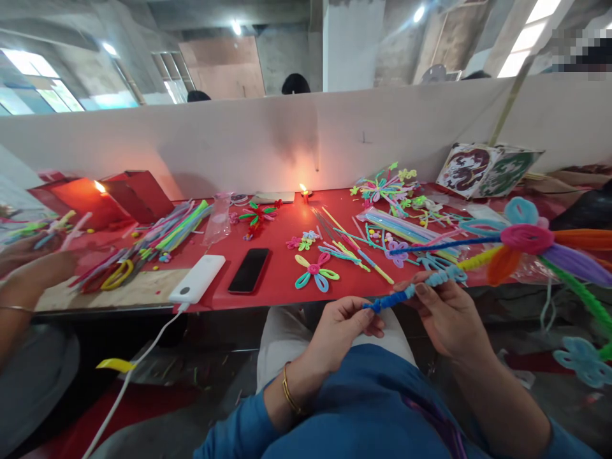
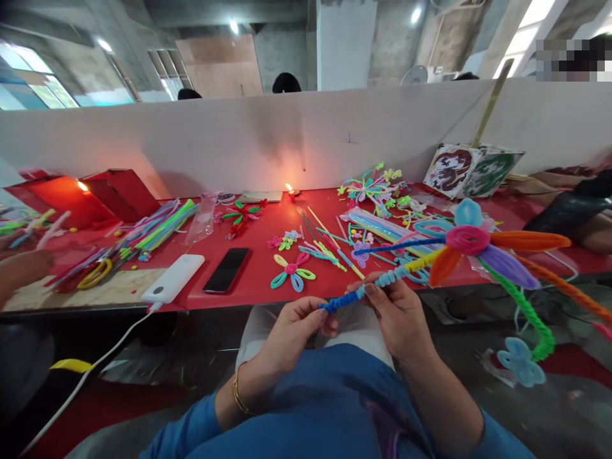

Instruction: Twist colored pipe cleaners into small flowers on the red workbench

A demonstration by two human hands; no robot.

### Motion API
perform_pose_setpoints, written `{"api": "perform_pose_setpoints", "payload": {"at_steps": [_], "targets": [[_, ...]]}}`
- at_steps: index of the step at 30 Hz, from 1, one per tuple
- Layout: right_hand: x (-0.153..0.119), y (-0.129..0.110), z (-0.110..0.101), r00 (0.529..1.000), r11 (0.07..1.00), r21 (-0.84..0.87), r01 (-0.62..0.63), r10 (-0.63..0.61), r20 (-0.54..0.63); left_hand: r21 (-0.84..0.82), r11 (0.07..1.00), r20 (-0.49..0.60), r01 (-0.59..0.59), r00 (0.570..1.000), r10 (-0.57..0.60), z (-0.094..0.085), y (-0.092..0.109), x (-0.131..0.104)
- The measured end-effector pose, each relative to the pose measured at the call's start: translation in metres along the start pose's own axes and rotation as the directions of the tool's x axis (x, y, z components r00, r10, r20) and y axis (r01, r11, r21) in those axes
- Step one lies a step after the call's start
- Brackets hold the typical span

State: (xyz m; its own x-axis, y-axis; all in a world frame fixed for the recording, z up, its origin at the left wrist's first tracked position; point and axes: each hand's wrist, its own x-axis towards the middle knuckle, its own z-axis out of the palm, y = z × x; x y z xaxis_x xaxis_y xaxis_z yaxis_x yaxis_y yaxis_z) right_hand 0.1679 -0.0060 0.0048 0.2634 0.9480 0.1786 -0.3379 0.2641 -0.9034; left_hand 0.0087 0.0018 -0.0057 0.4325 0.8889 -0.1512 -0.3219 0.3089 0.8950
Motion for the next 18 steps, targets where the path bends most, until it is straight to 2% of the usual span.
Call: {"api": "perform_pose_setpoints", "payload": {"at_steps": [3,8,12,14,18], "targets": [[-0.0011,-0.0018,0.0,0.999,1.0,-0.008,-0.027,0.027,0.046,-0.03,0.999,-0.001,0.017,1.0,-0.017,-0.0006,-0.0004,0.0004],[-0.0029,0.0,-0.0052,0.99,0.997,-0.048,-0.053,0.059,0.125,-0.063,0.992,0.053,0.112,0.993,-0.109,0.0002,0.0009,0.0],[-0.0024,0.0031,-0.005,0.997,0.998,-0.044,-0.036,0.039,0.068,0.045,0.999,-0.022,0.03,0.999,-0.029,0.0052,0.0028,-0.0011],[-0.0018,0.0038,-0.0036,0.999,0.999,-0.036,-0.026,0.027,0.029,0.085,0.996,-0.027,0.01,1.0,-0.007,0.005,0.0016,-0.0012],[0.0004,0.0033,-0.0028,1.0,1.0,-0.006,0.009,-0.009,-0.018,-0.006,1.0,0.009,-0.007,1.0,0.007,-0.0027,-0.0037,-0.0014]]}}
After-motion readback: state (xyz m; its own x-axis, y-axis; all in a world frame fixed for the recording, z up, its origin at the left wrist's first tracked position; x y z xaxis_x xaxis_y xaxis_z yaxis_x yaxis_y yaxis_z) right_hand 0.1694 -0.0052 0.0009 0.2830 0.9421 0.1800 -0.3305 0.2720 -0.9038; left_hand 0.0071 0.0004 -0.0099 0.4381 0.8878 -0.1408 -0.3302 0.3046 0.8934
